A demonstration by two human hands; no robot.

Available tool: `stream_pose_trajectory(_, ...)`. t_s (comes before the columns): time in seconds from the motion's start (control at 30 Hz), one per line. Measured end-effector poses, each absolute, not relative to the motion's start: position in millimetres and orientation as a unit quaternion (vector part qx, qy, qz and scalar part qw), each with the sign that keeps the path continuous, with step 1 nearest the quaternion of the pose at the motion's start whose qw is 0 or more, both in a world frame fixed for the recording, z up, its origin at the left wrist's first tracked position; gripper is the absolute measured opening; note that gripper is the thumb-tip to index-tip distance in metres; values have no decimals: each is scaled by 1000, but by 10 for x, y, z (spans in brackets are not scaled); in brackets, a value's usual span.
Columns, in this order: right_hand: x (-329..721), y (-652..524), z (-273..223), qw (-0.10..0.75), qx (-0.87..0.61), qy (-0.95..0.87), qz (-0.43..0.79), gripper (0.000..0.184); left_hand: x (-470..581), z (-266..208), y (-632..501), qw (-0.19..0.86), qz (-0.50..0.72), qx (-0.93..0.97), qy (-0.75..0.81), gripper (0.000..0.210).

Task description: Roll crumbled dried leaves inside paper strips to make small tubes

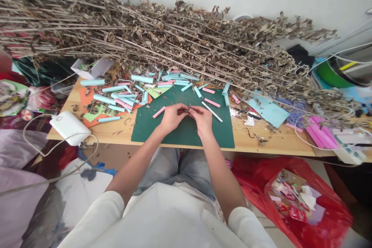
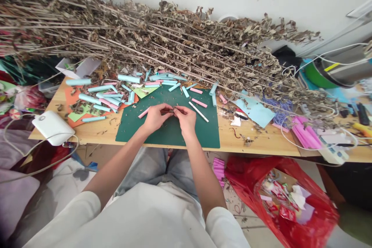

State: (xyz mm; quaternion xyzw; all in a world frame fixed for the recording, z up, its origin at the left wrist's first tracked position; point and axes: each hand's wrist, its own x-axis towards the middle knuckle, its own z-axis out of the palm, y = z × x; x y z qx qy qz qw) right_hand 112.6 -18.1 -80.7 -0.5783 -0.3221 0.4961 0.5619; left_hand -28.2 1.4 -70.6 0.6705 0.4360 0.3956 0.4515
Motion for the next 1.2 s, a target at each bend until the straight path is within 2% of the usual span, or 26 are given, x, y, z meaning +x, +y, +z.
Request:
stream_pose_trajectory(0.17, 1215, -227, -783, 520, -587, -379, 491, 29, -299, -774, 63, 468, 400, 643, 456, 15)
stream_pose_trajectory(0.3, 1217, -269, -790, 514, -573, -467, 434, 28, -292, -786, 68, 488, 396, 630, 456, 14)
stream_pose_trajectory(0.43, 1177, -286, -800, 504, -592, -556, 293, 19, -293, -773, 33, 475, 384, 657, 442, 34)
stream_pose_trajectory(0.53, 1217, -280, -801, 471, -586, -615, 237, 22, -332, -762, 14, 435, 356, 695, 449, 42)
stream_pose_trajectory(0.7, 1357, -261, -770, 462, -578, -623, 253, 29, -428, -706, 12, 273, 324, 775, 470, 35)
stream_pose_trajectory(0.77, 1388, -252, -750, 453, -595, -618, 242, 27, -475, -674, 5, 245, 315, 784, 476, 34)
stream_pose_trajectory(0.87, 1385, -238, -737, 410, -605, -645, 223, 27, -567, -625, -29, 264, 286, 793, 469, 34)
stream_pose_trajectory(1.03, 1307, -242, -771, 346, -577, -702, 233, 23, -657, -599, -68, 281, 208, 836, 423, 47)
stream_pose_trajectory(1.2, 1338, -270, -782, 412, -567, -663, 264, 20, -538, -679, -30, 317, 270, 787, 454, 28)
